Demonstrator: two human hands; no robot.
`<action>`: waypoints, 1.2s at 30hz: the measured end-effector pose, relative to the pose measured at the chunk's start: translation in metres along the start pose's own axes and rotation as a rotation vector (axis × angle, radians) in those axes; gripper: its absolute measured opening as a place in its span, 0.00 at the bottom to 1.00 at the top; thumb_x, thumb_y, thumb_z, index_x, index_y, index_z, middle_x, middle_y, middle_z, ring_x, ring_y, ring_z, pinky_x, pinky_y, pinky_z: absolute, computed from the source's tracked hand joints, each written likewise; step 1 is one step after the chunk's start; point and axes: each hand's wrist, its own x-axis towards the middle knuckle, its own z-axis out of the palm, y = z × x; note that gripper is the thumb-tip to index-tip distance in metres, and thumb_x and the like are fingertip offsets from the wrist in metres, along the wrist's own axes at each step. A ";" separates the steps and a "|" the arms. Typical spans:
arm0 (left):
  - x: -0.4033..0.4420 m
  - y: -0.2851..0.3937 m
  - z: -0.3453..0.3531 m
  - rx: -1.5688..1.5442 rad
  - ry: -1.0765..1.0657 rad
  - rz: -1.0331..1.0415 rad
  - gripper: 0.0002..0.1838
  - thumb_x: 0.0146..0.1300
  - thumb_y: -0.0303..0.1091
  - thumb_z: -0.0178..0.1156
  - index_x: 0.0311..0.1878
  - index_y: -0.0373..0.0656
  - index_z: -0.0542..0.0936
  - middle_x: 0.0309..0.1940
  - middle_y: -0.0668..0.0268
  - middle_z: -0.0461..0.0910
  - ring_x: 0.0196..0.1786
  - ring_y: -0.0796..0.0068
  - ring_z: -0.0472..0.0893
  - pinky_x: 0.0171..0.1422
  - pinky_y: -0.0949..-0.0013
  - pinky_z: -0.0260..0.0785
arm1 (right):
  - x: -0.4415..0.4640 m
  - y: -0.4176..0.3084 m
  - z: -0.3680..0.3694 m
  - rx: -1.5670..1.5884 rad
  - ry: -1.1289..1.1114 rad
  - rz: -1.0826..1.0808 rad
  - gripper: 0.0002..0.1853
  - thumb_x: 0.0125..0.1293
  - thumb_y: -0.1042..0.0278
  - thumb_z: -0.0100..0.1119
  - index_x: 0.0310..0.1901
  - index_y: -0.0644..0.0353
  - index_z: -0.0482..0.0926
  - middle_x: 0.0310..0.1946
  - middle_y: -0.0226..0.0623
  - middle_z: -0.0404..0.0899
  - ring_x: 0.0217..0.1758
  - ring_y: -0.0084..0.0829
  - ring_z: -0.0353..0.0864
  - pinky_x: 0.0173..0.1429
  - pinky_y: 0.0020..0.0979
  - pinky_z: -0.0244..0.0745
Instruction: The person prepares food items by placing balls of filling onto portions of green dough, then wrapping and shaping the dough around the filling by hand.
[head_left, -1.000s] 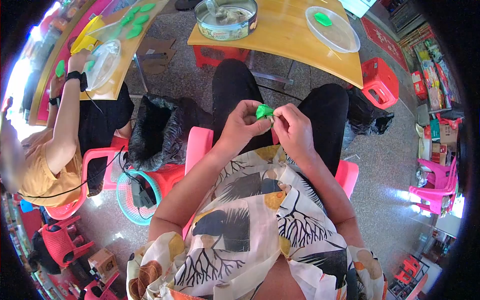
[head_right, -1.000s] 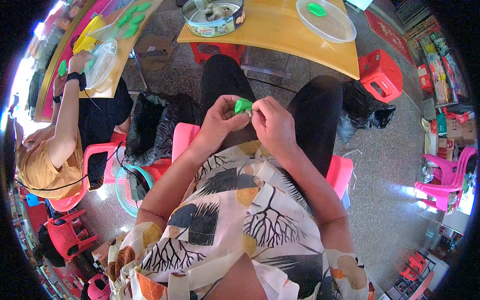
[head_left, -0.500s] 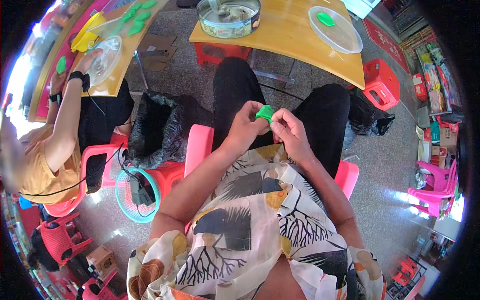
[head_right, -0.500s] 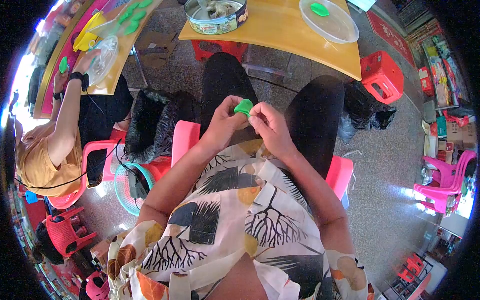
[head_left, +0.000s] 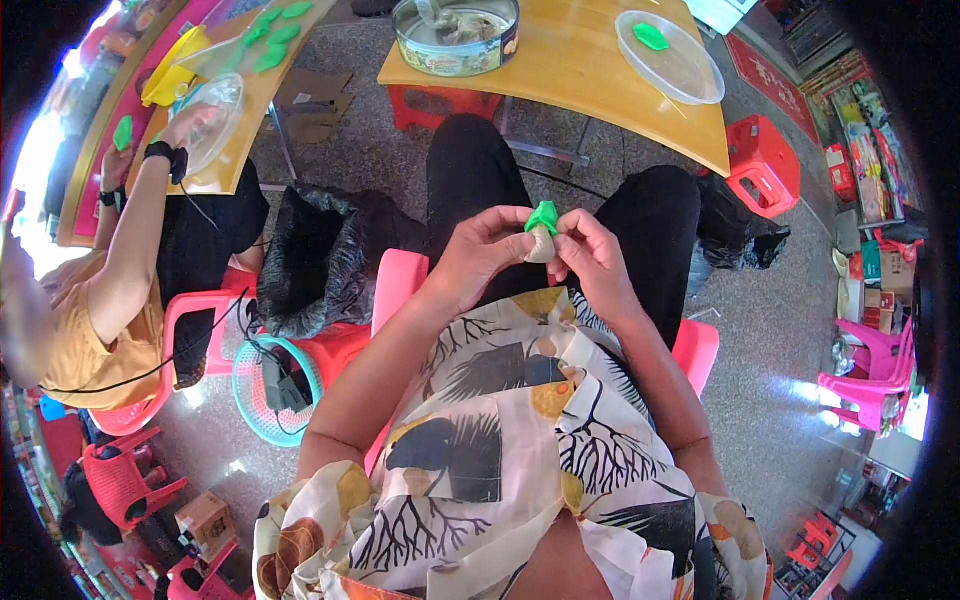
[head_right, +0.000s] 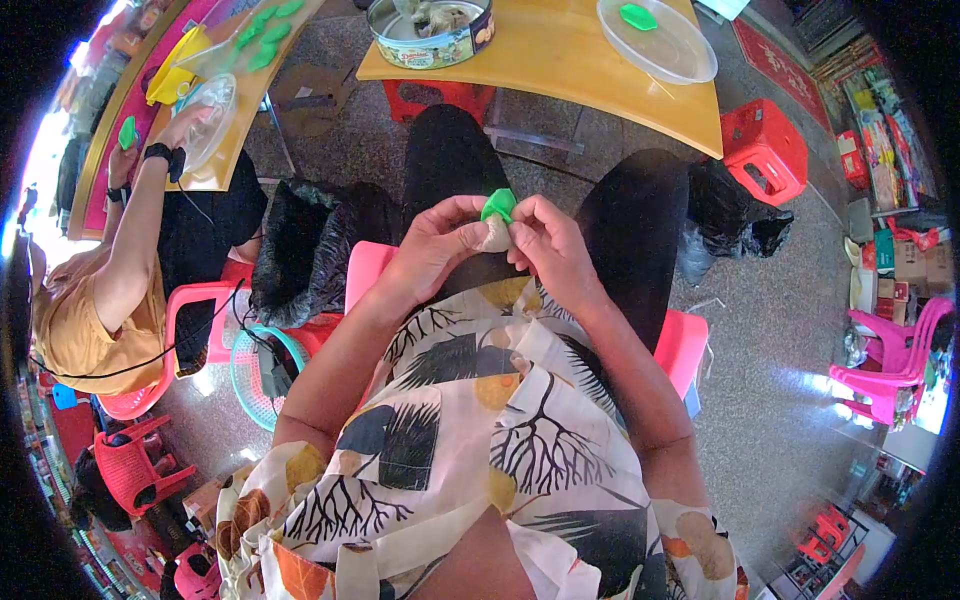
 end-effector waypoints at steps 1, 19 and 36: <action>0.001 0.000 -0.002 0.049 -0.019 0.026 0.16 0.64 0.25 0.61 0.55 0.39 0.74 0.51 0.63 0.76 0.53 0.71 0.79 0.61 0.66 0.72 | -0.001 -0.002 0.000 -0.008 -0.009 -0.008 0.04 0.73 0.69 0.49 0.39 0.58 0.70 0.26 0.26 0.73 0.26 0.15 0.71 0.30 0.19 0.67; 0.015 -0.017 0.000 -0.021 0.061 0.086 0.14 0.64 0.19 0.55 0.52 0.41 0.72 0.47 0.65 0.76 0.48 0.73 0.79 0.53 0.68 0.74 | 0.001 -0.003 0.009 -0.429 0.082 -0.249 0.03 0.64 0.79 0.54 0.37 0.64 0.70 0.28 0.38 0.70 0.28 0.30 0.73 0.35 0.30 0.69; 0.013 -0.018 0.016 -0.029 0.109 0.158 0.15 0.61 0.18 0.57 0.49 0.42 0.71 0.42 0.67 0.75 0.42 0.77 0.77 0.45 0.74 0.72 | -0.008 -0.010 0.016 -0.569 0.151 -0.433 0.03 0.65 0.78 0.54 0.37 0.63 0.69 0.27 0.42 0.67 0.29 0.42 0.71 0.32 0.35 0.67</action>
